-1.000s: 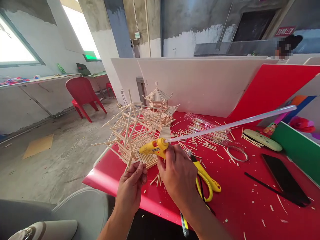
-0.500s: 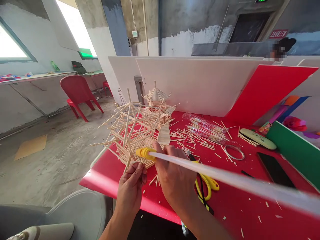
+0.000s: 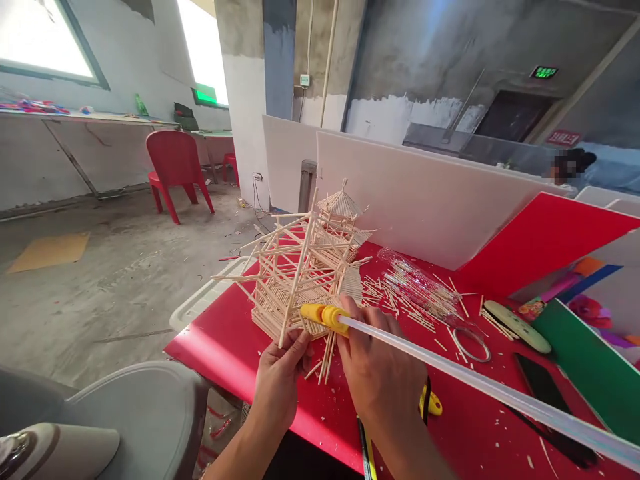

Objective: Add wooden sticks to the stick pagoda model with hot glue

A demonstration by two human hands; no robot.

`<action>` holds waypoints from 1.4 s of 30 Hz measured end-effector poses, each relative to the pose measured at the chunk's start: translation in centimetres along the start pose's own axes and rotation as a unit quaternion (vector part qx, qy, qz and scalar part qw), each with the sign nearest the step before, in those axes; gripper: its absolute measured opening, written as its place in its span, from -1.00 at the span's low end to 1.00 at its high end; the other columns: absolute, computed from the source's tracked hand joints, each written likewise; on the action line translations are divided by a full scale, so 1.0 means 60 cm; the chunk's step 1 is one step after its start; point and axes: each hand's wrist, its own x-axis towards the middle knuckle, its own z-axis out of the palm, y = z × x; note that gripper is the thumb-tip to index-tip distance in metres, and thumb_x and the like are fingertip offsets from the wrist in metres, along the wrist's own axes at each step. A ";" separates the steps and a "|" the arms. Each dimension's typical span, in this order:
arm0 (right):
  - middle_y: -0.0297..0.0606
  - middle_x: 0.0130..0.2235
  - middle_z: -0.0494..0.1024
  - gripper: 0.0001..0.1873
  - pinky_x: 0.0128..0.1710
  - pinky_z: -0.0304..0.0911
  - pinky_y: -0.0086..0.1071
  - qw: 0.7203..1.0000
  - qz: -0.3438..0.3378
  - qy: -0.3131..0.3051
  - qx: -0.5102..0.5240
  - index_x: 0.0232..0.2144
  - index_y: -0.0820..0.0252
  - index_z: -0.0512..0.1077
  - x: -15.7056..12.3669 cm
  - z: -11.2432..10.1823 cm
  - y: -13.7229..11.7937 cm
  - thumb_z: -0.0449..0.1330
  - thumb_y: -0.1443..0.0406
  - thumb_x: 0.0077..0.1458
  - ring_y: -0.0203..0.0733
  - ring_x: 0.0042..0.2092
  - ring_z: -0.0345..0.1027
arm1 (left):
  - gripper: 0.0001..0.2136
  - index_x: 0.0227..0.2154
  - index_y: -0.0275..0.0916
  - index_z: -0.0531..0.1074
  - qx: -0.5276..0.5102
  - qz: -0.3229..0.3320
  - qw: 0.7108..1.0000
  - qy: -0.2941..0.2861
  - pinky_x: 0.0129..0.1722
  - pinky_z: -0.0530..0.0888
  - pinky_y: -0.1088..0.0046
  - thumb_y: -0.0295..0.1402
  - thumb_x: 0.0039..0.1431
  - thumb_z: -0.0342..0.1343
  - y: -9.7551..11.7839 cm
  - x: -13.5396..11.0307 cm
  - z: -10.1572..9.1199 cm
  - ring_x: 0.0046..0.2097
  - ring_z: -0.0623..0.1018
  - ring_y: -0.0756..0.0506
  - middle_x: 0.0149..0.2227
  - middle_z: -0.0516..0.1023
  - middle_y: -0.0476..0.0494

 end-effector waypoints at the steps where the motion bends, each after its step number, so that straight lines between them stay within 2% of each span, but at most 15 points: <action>1: -0.25 -0.27 0.54 -0.60 -0.36 0.16 -0.33 1.000 -0.003 0.000 -0.003 0.12 0.13 0.34 0.001 -0.001 0.000 0.17 0.22 0.26 -0.16 -0.29 0.41 | -0.62 -0.57 -0.29 0.44 -0.003 0.002 1.000 -0.002 -0.57 0.17 0.54 -0.13 -0.22 0.46 0.001 0.000 0.000 -0.58 0.24 0.09 -0.63 0.38 0.03; 8: -0.23 -0.26 0.54 -0.59 -0.38 0.13 -0.34 1.000 -0.007 -0.006 -0.022 0.16 0.10 0.31 0.005 -0.007 -0.003 0.12 0.22 0.29 -0.15 -0.29 0.41 | -0.64 -0.54 -0.28 0.45 -0.013 0.000 1.000 -0.010 -0.57 0.16 0.52 -0.14 -0.19 0.45 -0.003 0.001 -0.005 -0.58 0.25 0.07 -0.63 0.40 0.03; 15: -0.23 -0.26 0.55 -0.59 -0.38 0.13 -0.33 0.999 -0.013 -0.003 -0.029 0.13 0.14 0.33 0.003 -0.007 0.000 0.17 0.21 0.26 -0.14 -0.28 0.41 | -0.66 -0.54 -0.28 0.45 -0.012 -0.003 1.000 -0.016 -0.56 0.17 0.53 -0.15 -0.17 0.44 -0.003 0.001 -0.005 -0.57 0.26 0.08 -0.62 0.41 0.02; 29: -0.21 -0.24 0.56 -0.59 -0.35 0.17 -0.32 1.000 -0.002 -0.010 -0.006 0.12 0.13 0.33 0.006 -0.001 0.004 0.18 0.23 0.25 -0.13 -0.27 0.42 | -0.59 -0.48 -0.29 0.49 -0.034 -0.033 0.999 0.002 -0.55 0.21 0.55 -0.11 -0.28 0.49 -0.004 0.003 -0.005 -0.54 0.30 0.07 -0.59 0.41 0.01; 37: -0.24 -0.26 0.54 -0.57 -0.34 0.16 -0.31 1.000 0.003 -0.026 0.012 0.14 0.15 0.31 0.001 0.004 0.006 0.20 0.24 0.24 -0.11 -0.25 0.41 | -0.60 -0.50 -0.30 0.48 -0.026 -0.028 0.999 -0.008 -0.57 0.19 0.55 -0.11 -0.25 0.48 -0.004 0.002 -0.006 -0.56 0.27 0.08 -0.60 0.40 0.01; 42: -0.26 -0.27 0.54 -0.57 -0.35 0.13 -0.31 1.000 -0.003 -0.008 0.010 0.12 0.16 0.33 0.002 0.003 0.006 0.21 0.25 0.23 -0.13 -0.28 0.39 | -0.59 -0.50 -0.30 0.48 -0.034 -0.034 0.999 0.001 -0.55 0.21 0.56 -0.11 -0.27 0.49 -0.003 0.002 -0.005 -0.54 0.29 0.08 -0.59 0.41 0.01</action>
